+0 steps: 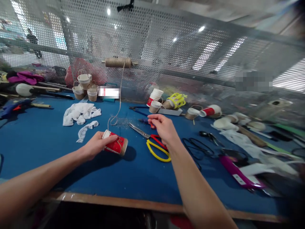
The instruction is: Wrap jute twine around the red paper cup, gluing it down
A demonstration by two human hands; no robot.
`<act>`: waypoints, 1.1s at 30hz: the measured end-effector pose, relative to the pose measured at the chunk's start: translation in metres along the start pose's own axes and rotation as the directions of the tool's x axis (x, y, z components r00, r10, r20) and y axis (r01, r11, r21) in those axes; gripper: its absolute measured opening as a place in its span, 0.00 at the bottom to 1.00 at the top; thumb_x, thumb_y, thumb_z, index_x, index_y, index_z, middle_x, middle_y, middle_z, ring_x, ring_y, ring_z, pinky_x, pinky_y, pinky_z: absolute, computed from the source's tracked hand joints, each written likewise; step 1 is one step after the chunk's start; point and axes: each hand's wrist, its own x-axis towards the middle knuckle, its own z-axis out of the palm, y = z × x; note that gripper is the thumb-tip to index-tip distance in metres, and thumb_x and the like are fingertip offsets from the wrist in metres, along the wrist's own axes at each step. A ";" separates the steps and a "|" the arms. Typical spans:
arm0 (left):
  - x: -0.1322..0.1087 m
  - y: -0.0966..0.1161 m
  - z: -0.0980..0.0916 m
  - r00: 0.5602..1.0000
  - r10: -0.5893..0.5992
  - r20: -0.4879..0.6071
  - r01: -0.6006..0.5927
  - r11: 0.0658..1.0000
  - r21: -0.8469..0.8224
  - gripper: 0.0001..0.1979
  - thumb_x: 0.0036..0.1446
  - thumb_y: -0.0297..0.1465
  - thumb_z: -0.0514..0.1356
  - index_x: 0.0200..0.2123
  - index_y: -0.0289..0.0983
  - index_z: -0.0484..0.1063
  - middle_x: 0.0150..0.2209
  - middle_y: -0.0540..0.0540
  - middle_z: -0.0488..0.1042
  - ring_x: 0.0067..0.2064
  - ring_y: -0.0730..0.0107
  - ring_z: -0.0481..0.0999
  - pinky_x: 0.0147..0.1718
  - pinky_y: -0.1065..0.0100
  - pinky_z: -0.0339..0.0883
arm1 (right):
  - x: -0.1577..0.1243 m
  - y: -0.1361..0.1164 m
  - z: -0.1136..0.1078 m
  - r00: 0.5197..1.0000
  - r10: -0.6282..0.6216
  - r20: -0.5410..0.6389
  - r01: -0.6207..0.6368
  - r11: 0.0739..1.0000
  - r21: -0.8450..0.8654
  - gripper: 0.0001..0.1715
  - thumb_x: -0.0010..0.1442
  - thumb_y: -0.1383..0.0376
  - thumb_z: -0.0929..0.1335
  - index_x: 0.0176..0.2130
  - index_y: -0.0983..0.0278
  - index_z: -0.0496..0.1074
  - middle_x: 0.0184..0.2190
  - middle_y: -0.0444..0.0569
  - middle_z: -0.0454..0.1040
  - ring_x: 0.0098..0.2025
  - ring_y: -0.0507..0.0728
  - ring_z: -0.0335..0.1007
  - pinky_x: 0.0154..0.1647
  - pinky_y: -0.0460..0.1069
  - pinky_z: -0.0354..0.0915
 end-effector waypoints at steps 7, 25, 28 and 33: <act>0.004 -0.001 0.000 0.997 0.001 -0.079 0.000 1.000 0.012 0.15 0.45 0.40 0.61 0.25 0.31 0.72 0.18 0.49 0.72 0.19 0.76 0.65 0.22 0.73 0.57 | 0.040 0.053 -0.012 0.973 0.229 0.002 -0.216 0.923 -0.319 0.10 0.57 0.65 0.65 0.39 0.67 0.69 0.40 0.52 0.70 0.40 0.55 0.68 0.41 0.53 0.64; 0.004 -0.002 -0.006 0.993 0.073 -0.090 -0.066 0.994 0.082 0.15 0.47 0.40 0.61 0.25 0.32 0.73 0.19 0.51 0.70 0.20 0.77 0.64 0.22 0.73 0.55 | -0.044 -0.018 -0.023 0.935 0.000 0.354 -0.095 0.963 0.251 0.13 0.50 0.59 0.68 0.29 0.67 0.69 0.23 0.47 0.73 0.21 0.50 0.68 0.23 0.46 0.65; 0.007 -0.003 -0.008 0.991 0.093 -0.097 -0.082 0.990 0.116 0.16 0.47 0.41 0.60 0.26 0.32 0.73 0.21 0.49 0.72 0.22 0.75 0.66 0.23 0.73 0.57 | -0.061 -0.021 -0.014 0.903 -0.071 0.424 -0.027 0.975 0.221 0.13 0.54 0.59 0.65 0.34 0.67 0.70 0.18 0.43 0.69 0.17 0.49 0.64 0.18 0.45 0.62; 0.012 -0.003 -0.010 0.990 0.091 -0.109 -0.075 0.987 0.139 0.17 0.48 0.42 0.59 0.27 0.32 0.74 0.24 0.47 0.75 0.24 0.73 0.69 0.24 0.72 0.59 | -0.078 -0.024 -0.006 0.916 0.031 0.399 -0.038 0.999 0.010 0.12 0.51 0.57 0.66 0.28 0.64 0.68 0.13 0.40 0.64 0.14 0.49 0.61 0.15 0.45 0.61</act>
